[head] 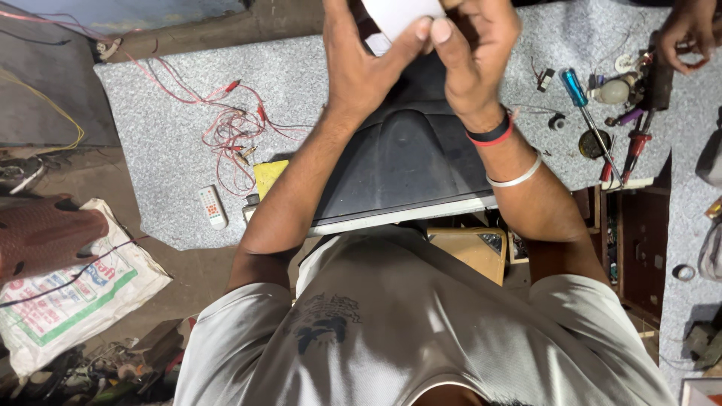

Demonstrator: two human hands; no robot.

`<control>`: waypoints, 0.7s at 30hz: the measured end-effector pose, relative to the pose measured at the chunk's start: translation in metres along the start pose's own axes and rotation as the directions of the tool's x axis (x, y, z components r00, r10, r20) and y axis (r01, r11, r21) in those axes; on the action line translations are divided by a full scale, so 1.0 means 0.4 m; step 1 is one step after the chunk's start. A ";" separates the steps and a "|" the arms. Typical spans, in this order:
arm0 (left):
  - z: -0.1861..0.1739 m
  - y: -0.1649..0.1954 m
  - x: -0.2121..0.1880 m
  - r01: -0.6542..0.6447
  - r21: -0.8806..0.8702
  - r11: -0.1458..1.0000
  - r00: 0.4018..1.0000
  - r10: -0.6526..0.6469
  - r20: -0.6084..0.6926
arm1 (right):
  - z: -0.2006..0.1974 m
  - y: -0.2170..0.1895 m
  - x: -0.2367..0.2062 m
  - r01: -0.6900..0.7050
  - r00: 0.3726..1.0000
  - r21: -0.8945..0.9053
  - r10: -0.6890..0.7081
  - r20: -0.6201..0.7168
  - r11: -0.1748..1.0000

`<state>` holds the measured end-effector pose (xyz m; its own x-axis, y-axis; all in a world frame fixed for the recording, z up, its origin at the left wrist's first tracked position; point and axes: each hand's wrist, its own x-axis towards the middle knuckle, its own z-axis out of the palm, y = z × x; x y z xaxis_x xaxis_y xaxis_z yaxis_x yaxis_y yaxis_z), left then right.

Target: The person places a white paper on a black plastic housing, then handles and routes a black cable along the housing. They briefly move to a nearby fan and return to continue arranging the cable on the housing.

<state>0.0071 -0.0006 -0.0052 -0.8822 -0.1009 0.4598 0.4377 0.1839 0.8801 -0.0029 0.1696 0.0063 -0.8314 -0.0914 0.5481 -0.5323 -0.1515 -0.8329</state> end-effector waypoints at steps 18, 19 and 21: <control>-0.018 0.062 -0.005 0.251 -0.462 0.851 0.966 -0.187 0.182 | 0.009 0.013 0.006 0.159 0.985 0.114 -0.149 -0.090 0.981; -0.016 0.060 -0.005 0.223 -0.444 0.868 0.972 -0.162 0.172 | 0.009 0.012 0.005 0.153 0.986 0.106 -0.145 -0.079 0.982; -0.015 0.055 -0.007 0.195 -0.426 0.884 0.977 -0.136 0.165 | 0.010 0.011 0.005 0.130 0.990 0.106 -0.123 -0.069 0.986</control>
<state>0.0204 -0.0020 0.0136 -0.9499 0.0377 0.3102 0.2888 -0.2733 0.9175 -0.0063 0.1651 0.0042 -0.7687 -0.0043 0.6396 -0.6158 -0.2653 -0.7419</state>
